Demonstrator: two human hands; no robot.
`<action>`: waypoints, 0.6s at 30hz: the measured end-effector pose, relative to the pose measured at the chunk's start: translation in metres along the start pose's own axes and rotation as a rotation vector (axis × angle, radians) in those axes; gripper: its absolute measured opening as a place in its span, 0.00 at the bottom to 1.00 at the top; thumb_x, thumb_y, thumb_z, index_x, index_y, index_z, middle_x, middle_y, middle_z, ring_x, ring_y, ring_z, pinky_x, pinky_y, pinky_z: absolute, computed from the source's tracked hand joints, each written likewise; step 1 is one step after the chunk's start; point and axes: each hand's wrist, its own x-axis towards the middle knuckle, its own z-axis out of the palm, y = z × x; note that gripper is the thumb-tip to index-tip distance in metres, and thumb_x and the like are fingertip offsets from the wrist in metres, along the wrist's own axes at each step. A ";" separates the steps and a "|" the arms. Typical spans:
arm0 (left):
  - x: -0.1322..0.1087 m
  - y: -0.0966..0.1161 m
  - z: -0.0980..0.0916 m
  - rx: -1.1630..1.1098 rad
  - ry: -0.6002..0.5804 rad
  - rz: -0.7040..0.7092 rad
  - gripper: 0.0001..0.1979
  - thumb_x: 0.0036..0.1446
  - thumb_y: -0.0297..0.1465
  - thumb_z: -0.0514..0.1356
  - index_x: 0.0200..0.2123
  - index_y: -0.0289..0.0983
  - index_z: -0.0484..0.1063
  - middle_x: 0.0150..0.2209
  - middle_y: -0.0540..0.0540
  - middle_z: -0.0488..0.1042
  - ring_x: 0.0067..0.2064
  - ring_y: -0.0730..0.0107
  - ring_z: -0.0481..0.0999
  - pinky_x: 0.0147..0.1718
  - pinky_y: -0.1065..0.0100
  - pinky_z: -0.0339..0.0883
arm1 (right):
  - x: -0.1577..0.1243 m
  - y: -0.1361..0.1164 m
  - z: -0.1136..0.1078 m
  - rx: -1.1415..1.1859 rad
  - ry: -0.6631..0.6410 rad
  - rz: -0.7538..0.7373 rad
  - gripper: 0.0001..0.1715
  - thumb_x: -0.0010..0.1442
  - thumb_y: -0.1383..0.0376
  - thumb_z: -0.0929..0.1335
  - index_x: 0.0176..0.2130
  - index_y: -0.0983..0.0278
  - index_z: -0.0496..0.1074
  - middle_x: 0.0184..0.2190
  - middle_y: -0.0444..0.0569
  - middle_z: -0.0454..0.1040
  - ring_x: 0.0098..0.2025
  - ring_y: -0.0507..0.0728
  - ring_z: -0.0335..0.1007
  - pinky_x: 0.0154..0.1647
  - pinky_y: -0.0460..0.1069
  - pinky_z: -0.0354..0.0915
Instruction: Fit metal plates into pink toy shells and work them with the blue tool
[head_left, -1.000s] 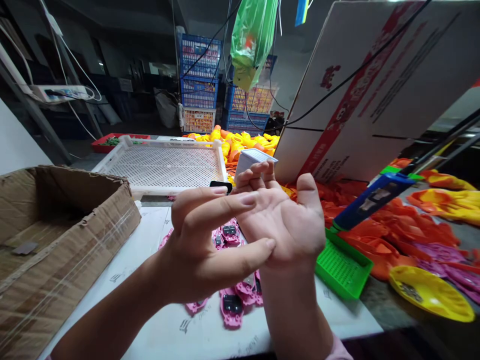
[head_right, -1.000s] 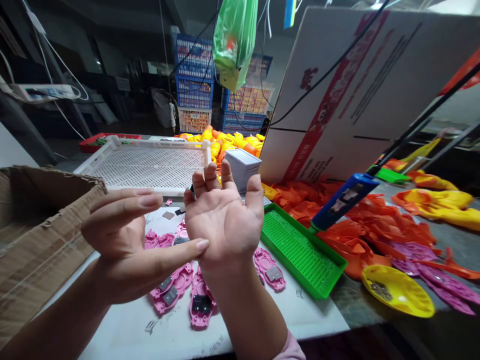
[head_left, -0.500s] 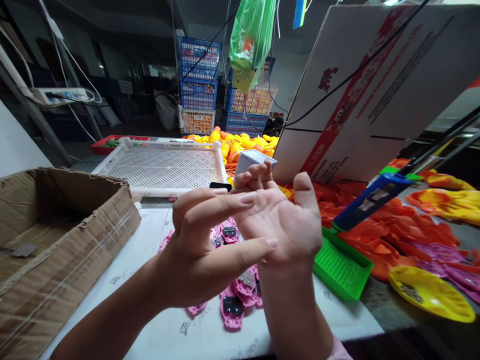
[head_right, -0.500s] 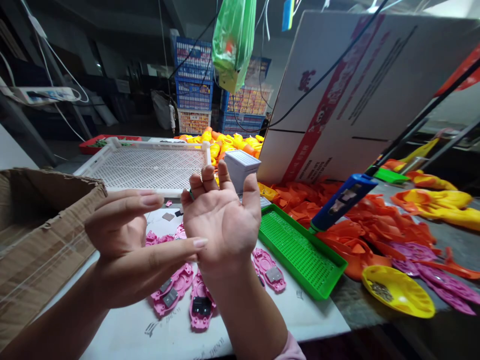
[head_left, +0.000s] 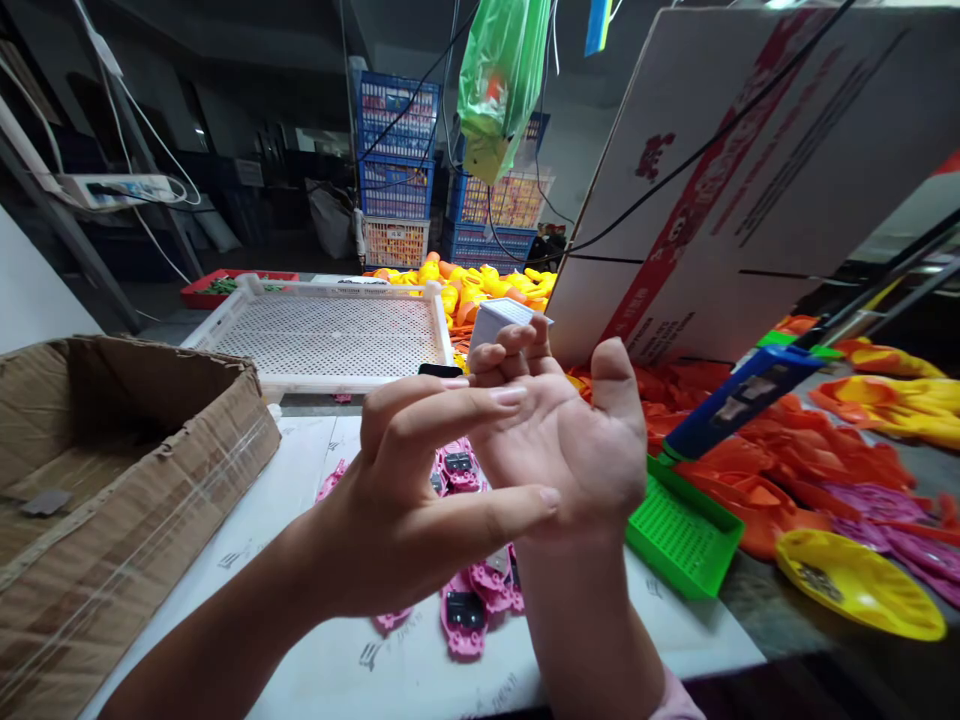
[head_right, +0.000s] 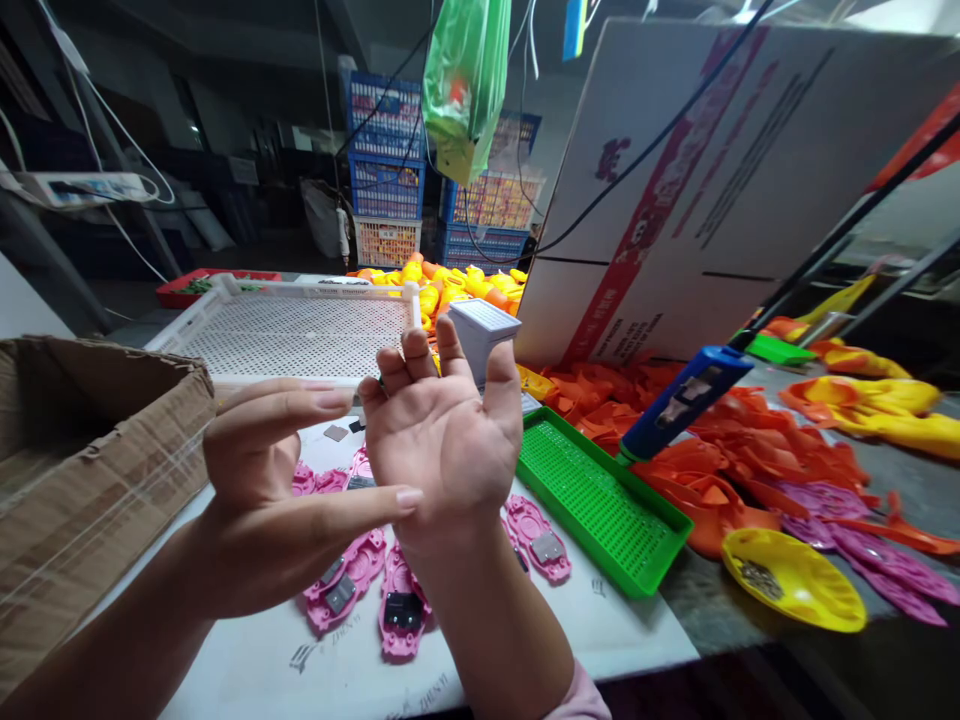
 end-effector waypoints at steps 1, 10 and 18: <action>0.000 0.000 0.000 0.002 0.010 0.001 0.06 0.59 0.31 0.64 0.40 0.48 0.75 0.54 0.48 0.61 0.58 0.65 0.60 0.59 0.60 0.62 | 0.000 0.000 0.000 0.003 -0.001 0.002 0.26 0.64 0.46 0.55 0.36 0.60 0.70 0.30 0.44 0.74 0.33 0.54 0.72 0.39 0.54 0.70; -0.003 -0.004 0.002 0.031 0.125 0.056 0.06 0.55 0.26 0.65 0.32 0.42 0.71 0.52 0.50 0.65 0.54 0.65 0.65 0.53 0.61 0.69 | -0.002 0.000 0.001 -0.012 -0.004 -0.013 0.21 0.63 0.47 0.60 0.37 0.59 0.70 0.30 0.44 0.74 0.34 0.55 0.71 0.40 0.55 0.69; 0.004 0.001 -0.002 0.022 0.092 0.008 0.05 0.57 0.28 0.64 0.31 0.41 0.70 0.49 0.50 0.68 0.50 0.67 0.67 0.51 0.64 0.68 | -0.002 0.000 -0.003 -0.118 0.003 -0.021 0.24 0.62 0.44 0.58 0.36 0.58 0.71 0.34 0.46 0.76 0.41 0.58 0.73 0.47 0.59 0.69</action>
